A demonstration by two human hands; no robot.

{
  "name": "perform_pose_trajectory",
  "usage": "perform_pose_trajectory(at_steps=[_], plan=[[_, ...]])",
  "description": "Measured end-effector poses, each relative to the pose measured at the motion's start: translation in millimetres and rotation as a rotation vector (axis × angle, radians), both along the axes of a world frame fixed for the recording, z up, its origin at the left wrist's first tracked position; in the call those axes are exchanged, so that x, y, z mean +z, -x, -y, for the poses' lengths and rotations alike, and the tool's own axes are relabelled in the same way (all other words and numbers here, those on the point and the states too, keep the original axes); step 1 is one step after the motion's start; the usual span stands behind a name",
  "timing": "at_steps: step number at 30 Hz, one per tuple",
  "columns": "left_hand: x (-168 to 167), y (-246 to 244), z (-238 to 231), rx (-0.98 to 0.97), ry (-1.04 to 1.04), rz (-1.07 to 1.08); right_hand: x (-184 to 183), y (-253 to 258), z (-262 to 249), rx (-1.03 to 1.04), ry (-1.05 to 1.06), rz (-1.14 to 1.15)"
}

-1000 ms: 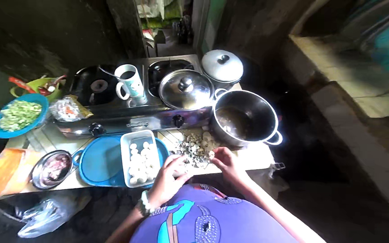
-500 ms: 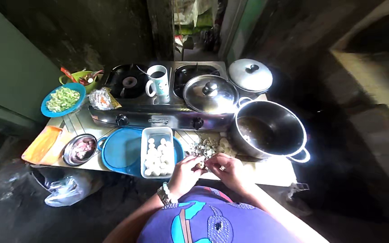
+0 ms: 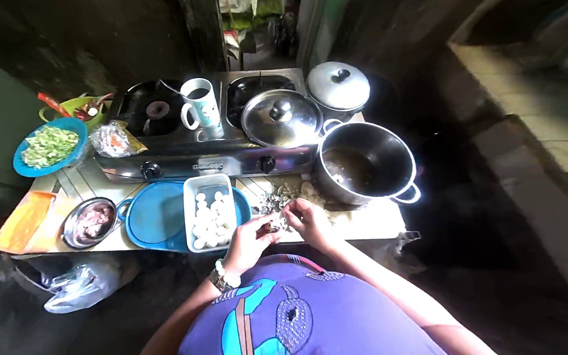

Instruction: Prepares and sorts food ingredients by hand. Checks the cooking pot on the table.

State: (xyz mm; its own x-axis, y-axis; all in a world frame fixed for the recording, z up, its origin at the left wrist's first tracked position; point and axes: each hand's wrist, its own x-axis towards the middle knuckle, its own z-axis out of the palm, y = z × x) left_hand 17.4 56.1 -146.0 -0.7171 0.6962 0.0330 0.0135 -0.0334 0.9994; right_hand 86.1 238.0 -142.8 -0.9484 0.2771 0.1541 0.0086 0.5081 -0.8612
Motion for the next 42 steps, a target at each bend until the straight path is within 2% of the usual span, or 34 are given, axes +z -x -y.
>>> perform_pose_trajectory(at_steps=[5,8,11,13,18,23,25,30,33,38,42], plan=[[-6,3,0,0.094,0.016,-0.032,-11,17,-25,-0.106,-0.038,0.332],[-7,3,-1,0.132,-0.01,-0.037,-1,12,-21,-0.067,-0.011,0.243],[-9,3,-3,0.173,-0.044,-0.041,19,4,-6,0.013,0.223,0.238],[-9,2,-5,0.196,-0.083,-0.073,24,1,3,0.045,0.301,0.243],[-12,0,-6,0.217,-0.144,-0.174,23,-3,17,-0.03,0.305,0.195],[-7,-1,-6,0.196,-0.215,-0.004,21,0,18,-0.069,0.321,0.183],[-6,2,-4,0.166,-0.253,0.107,16,5,12,-0.067,0.268,0.233],[-6,8,-1,0.106,-0.292,0.322,-10,20,-10,-0.027,-0.053,0.44],[-1,8,0,0.11,-0.278,0.387,-6,17,-7,-0.054,-0.082,0.311],[0,8,-1,0.15,-0.249,0.37,4,11,8,-0.035,-0.051,-0.091],[0,9,-1,0.162,-0.239,0.308,15,8,17,0.007,0.04,-0.14]])
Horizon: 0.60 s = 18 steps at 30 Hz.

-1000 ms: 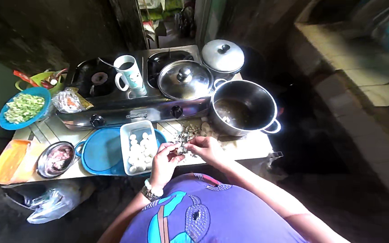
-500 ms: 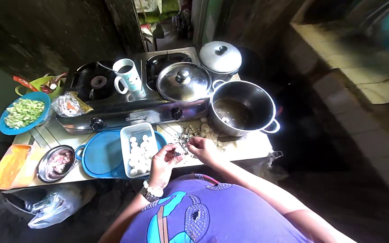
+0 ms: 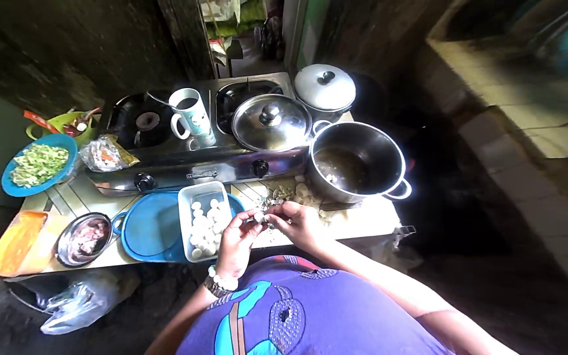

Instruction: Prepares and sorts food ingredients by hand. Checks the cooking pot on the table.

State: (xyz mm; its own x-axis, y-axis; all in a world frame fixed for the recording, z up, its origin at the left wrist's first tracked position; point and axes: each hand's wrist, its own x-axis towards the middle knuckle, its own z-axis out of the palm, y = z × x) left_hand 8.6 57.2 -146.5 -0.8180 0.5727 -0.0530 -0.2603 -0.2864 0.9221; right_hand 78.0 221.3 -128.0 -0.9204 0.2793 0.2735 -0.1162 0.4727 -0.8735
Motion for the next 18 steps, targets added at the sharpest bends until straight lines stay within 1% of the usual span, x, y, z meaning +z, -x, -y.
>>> perform_pose_trajectory(at_steps=[8,10,14,18], plan=[[-3,-2,-2,0.039,-0.009,-0.124,6,-2,12,-0.092,-0.04,0.033],[-2,-2,-2,0.033,-0.008,-0.11,7,-2,12,-0.092,0.016,0.069],[-3,-1,-1,-0.019,-0.017,-0.052,9,0,9,-0.051,0.206,0.183],[1,-2,-1,-0.067,-0.045,0.064,7,2,6,-0.049,0.23,0.196]])
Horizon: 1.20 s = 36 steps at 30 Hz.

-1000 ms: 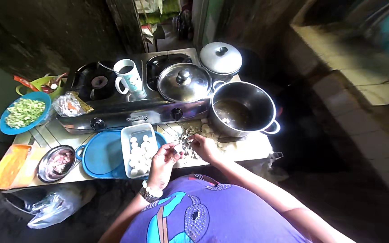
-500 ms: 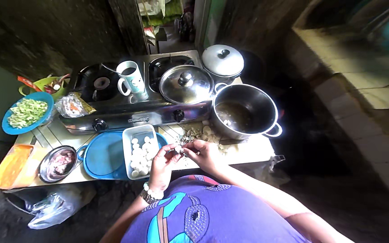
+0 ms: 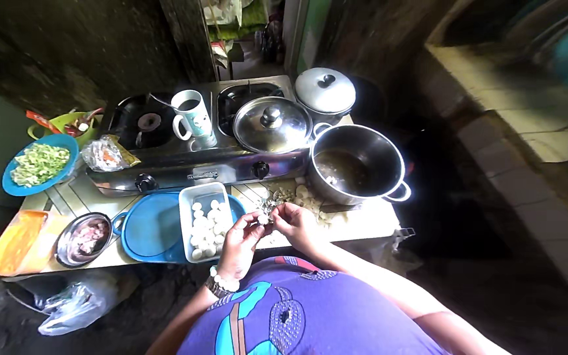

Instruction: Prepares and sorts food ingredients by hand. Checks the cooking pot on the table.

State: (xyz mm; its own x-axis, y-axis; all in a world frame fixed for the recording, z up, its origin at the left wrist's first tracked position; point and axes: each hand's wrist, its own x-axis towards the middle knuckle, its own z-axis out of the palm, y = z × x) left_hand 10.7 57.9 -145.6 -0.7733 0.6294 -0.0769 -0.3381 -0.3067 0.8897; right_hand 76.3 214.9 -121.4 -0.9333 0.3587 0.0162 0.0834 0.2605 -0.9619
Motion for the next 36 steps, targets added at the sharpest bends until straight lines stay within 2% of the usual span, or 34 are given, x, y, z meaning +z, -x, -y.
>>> perform_pose_trajectory(at_steps=[3,5,8,16,24,28,36], plan=[[5,0,1,-0.018,-0.005,0.101,-3,3,-7,-0.044,-0.032,0.026],[7,1,1,-0.025,0.001,0.151,-5,8,-15,-0.049,-0.154,0.106],[7,2,0,0.003,0.003,0.196,-9,14,-29,0.069,-0.309,0.272],[8,3,-5,0.025,0.037,0.189,-17,6,-11,0.052,-0.17,-0.139],[6,2,-4,-0.014,0.039,0.129,-14,0,-4,-0.035,-0.251,-0.189],[7,3,-2,-0.048,0.035,0.109,-11,-1,-3,-0.043,-0.217,-0.176],[8,9,-2,-0.108,-0.056,0.239,-9,-2,1,0.0,-0.136,-0.153]])
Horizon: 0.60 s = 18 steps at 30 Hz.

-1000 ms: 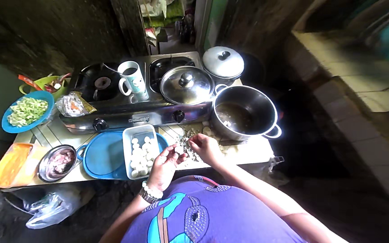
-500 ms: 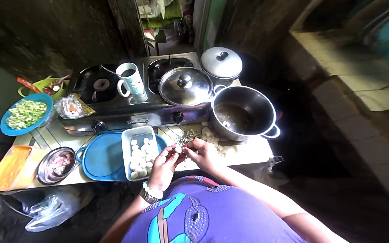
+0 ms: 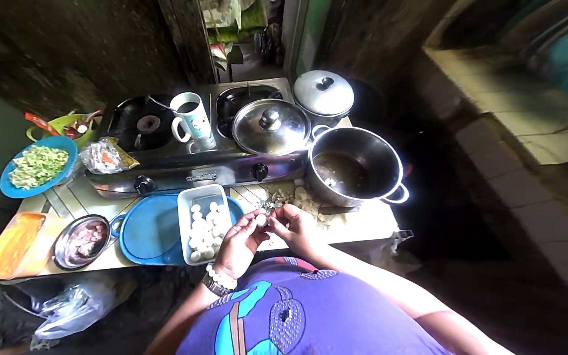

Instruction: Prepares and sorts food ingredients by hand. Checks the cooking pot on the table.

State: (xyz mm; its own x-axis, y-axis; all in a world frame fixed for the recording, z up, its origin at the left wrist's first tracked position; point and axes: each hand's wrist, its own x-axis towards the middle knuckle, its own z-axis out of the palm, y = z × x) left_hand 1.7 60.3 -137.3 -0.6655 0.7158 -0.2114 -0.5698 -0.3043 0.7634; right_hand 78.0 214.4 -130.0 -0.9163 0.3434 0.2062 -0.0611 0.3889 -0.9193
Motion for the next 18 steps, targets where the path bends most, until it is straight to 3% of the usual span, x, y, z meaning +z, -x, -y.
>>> perform_pose_trajectory(at_steps=[4,10,18], plan=[[4,1,-2,0.055,0.042,0.027,1,0,-1,-0.015,-0.029,-0.03],[2,2,-2,0.03,0.081,0.144,-3,6,-21,-0.117,-0.105,0.123],[-1,4,-14,0.013,0.157,0.183,-4,5,-14,-0.039,-0.121,0.12]])
